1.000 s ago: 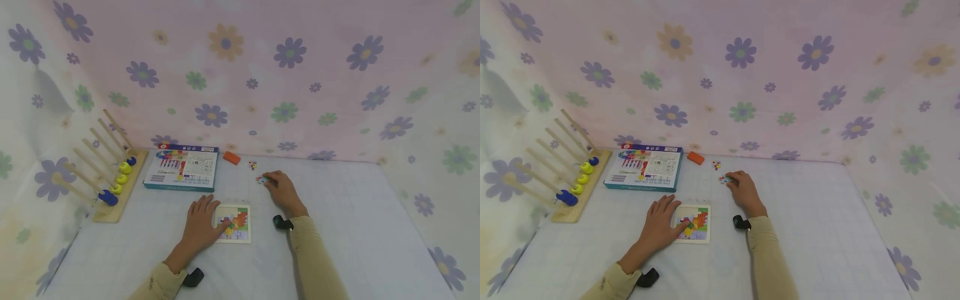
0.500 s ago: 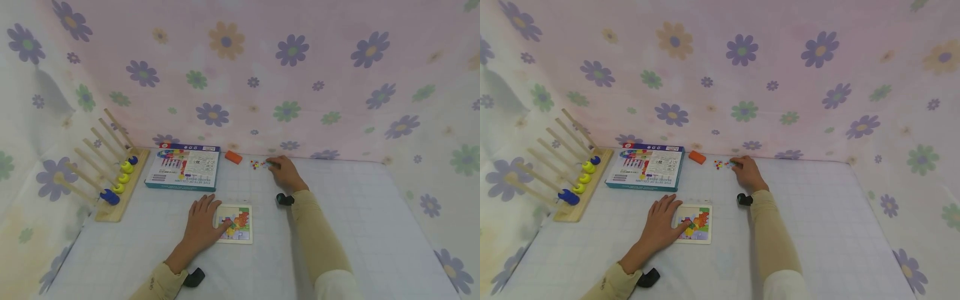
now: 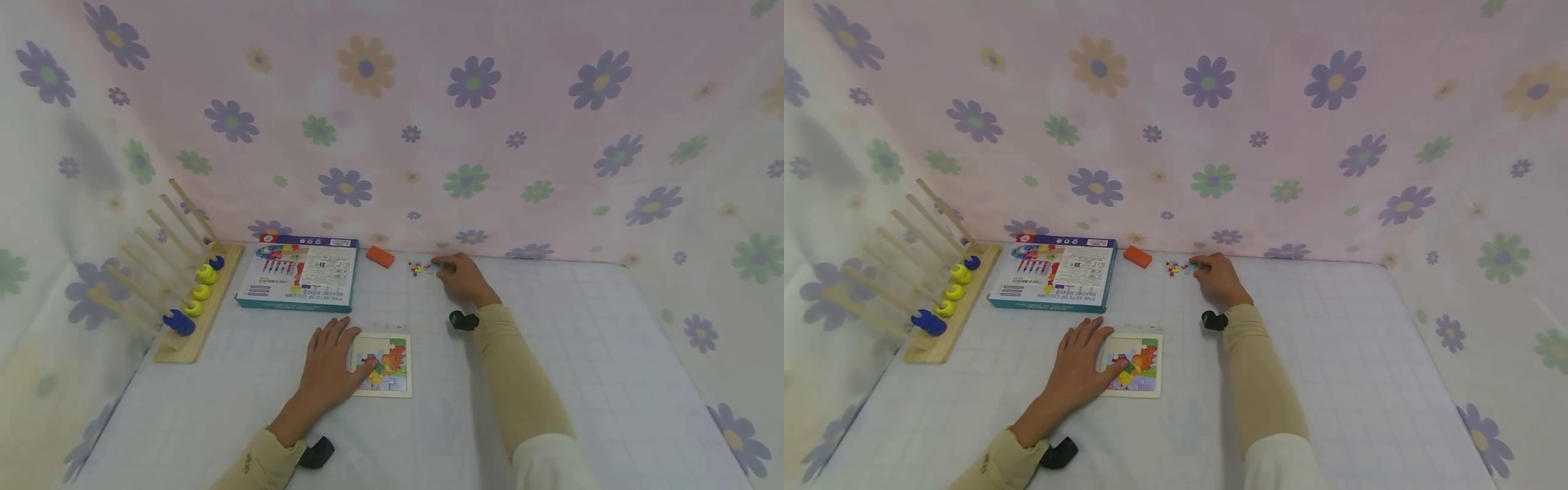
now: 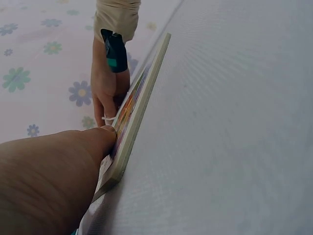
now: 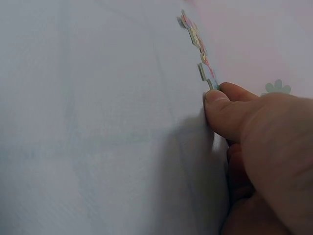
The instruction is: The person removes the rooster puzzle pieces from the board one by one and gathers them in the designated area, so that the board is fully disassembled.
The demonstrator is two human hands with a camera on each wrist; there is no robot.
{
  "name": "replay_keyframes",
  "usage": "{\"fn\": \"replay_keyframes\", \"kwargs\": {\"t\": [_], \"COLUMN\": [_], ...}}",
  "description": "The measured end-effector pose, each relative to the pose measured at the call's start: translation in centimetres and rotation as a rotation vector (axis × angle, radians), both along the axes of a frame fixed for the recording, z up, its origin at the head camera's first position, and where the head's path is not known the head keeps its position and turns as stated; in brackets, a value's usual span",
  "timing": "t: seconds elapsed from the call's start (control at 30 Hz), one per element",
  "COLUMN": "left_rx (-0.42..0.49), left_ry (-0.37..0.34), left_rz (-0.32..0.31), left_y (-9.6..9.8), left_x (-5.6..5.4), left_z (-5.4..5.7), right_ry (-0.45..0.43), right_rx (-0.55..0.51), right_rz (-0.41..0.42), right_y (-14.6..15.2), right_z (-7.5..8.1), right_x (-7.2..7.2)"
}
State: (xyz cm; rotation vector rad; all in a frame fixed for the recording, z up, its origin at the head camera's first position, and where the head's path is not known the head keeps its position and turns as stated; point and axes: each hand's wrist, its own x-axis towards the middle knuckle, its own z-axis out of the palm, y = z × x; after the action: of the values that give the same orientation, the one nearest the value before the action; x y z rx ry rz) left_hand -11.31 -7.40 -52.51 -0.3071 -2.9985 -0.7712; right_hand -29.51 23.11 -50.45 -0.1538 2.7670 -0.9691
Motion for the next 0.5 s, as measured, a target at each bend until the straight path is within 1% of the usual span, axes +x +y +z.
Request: {"fn": "replay_keyframes", "kwargs": {"t": [0.2, 0.33, 0.43, 0.5], "left_rx": [-0.002, -0.011, -0.012, -0.009], "left_ry": [0.006, 0.014, 0.022, 0.023], "left_rz": [-0.002, -0.004, -0.004, -0.004], "left_y": [0.1, 0.0, 0.0, 0.0], "left_x": [0.0, 0.1, 0.0, 0.1], "left_z": [-0.1, -0.2, -0.2, -0.1], "right_ry": [0.029, 0.083, 0.116, 0.117], "right_rx": [-0.010, -0.022, -0.044, -0.059], "right_rz": [-0.017, -0.035, -0.053, -0.076], "right_y": [0.1, 0.1, 0.0, -0.2], "right_z": [-0.3, -0.8, -1.1, -1.2], "right_x": [0.3, 0.7, 1.1, 1.8]}}
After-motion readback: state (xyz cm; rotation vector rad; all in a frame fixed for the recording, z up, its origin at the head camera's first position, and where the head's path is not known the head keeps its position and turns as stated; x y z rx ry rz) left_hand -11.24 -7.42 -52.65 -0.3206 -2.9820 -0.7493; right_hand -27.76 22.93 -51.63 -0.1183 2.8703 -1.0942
